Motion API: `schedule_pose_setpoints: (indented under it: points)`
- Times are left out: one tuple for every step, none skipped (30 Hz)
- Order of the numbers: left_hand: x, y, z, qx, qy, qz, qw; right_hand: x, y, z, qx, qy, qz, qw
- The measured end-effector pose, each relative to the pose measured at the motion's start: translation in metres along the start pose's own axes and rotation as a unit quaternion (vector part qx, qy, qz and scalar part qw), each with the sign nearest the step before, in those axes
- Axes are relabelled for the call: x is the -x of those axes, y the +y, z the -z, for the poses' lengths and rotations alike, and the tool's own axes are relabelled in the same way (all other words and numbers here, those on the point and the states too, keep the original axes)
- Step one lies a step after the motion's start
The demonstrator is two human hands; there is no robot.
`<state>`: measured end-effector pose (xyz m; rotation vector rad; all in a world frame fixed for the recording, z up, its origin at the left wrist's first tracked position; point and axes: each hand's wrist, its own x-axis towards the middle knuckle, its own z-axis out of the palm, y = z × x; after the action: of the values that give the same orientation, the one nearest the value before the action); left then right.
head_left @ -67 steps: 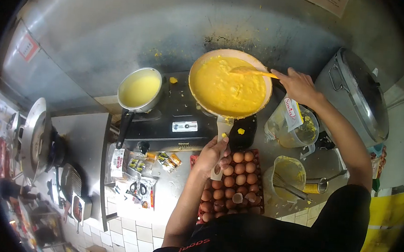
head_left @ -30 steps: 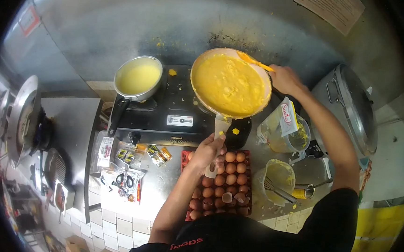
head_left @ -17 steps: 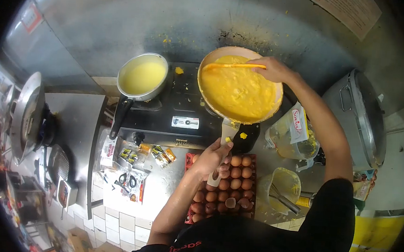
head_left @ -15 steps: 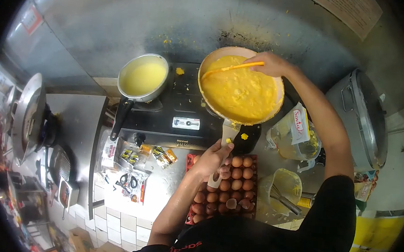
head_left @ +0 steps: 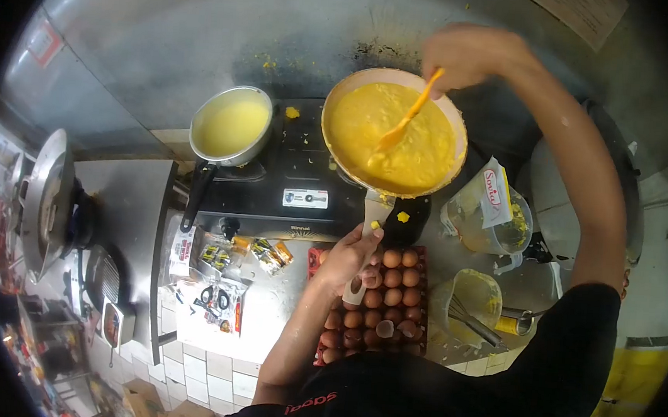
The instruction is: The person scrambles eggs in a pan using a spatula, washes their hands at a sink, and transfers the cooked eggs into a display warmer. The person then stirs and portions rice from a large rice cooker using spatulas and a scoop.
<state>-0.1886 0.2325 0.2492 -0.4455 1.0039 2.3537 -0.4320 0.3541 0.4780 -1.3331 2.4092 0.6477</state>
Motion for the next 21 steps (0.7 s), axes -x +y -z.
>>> schedule_pose_setpoints:
  points:
    - [0.001,0.000,0.000,0.006,0.001,0.001,1.000,0.017,0.005,-0.003,-0.003,0.023,-0.011,1.000]
    - [0.002,0.000,0.000,0.011,0.001,0.002,1.000,0.033,0.006,-0.007,-0.022,0.019,-0.042,0.999]
    - [0.000,-0.001,0.002,0.022,-0.003,0.000,1.000,0.049,0.008,-0.010,-0.041,0.018,-0.072,0.996]
    - [-0.001,-0.003,0.005,0.023,-0.015,-0.004,1.000,0.065,0.012,-0.022,-0.035,0.064,-0.061,0.995]
    - [-0.003,-0.005,0.008,0.022,-0.028,-0.008,0.999,0.078,0.016,-0.042,-0.029,0.112,-0.050,0.992]
    - [-0.004,-0.007,0.011,0.021,-0.040,-0.011,0.999,0.087,0.013,-0.058,-0.023,0.158,-0.038,0.986]
    - [-0.006,-0.010,0.013,0.026,-0.045,-0.017,0.999,0.096,-0.003,-0.072,-0.034,0.164,-0.098,0.981]
    - [-0.008,-0.012,0.015,0.031,-0.050,-0.024,0.998,0.106,-0.024,-0.087,-0.045,0.171,-0.156,0.972]
    - [-0.009,-0.014,0.015,0.037,-0.055,-0.030,0.997,0.113,-0.042,-0.102,-0.034,0.158,-0.191,0.968]
    - [-0.010,-0.016,0.015,0.039,-0.054,-0.034,0.997,0.120,-0.059,-0.116,-0.023,0.144,-0.224,0.964]
    - [-0.010,-0.017,0.016,0.041,-0.053,-0.037,0.997,0.127,-0.072,-0.135,-0.008,0.137,-0.233,0.963]
    - [-0.009,-0.016,0.015,0.043,-0.052,-0.040,0.997,0.135,-0.083,-0.147,0.008,0.131,-0.243,0.961]
    - [-0.007,-0.015,0.014,0.048,-0.060,-0.033,0.996,0.142,-0.094,-0.151,-0.009,0.107,-0.251,0.962]
    - [-0.007,-0.016,0.015,0.046,-0.064,-0.036,0.996,0.149,-0.106,-0.154,-0.027,0.082,-0.259,0.962]
    - [-0.010,-0.017,0.017,0.044,-0.068,-0.041,0.996,0.156,-0.113,-0.154,-0.044,0.058,-0.266,0.961]
    - [-0.011,-0.019,0.019,0.043,-0.071,-0.045,0.996,0.164,-0.119,-0.153,-0.044,0.052,-0.269,0.961]
    - [-0.011,-0.019,0.019,0.052,-0.072,-0.044,0.995,0.172,-0.125,-0.151,-0.044,0.046,-0.273,0.960]
    - [-0.012,-0.019,0.020,0.047,-0.071,-0.051,0.995,0.178,-0.129,-0.146,-0.043,0.042,-0.276,0.959]
    - [-0.013,-0.020,0.021,0.041,-0.069,-0.058,0.995,0.185,-0.129,-0.135,-0.057,0.021,-0.278,0.959]
    - [-0.012,-0.019,0.019,0.037,-0.067,-0.064,0.995,0.192,-0.130,-0.125,-0.054,0.016,-0.276,0.959]
    - [-0.008,-0.019,0.016,0.042,-0.050,-0.058,0.996,0.199,-0.132,-0.115,-0.051,0.010,-0.274,0.960]
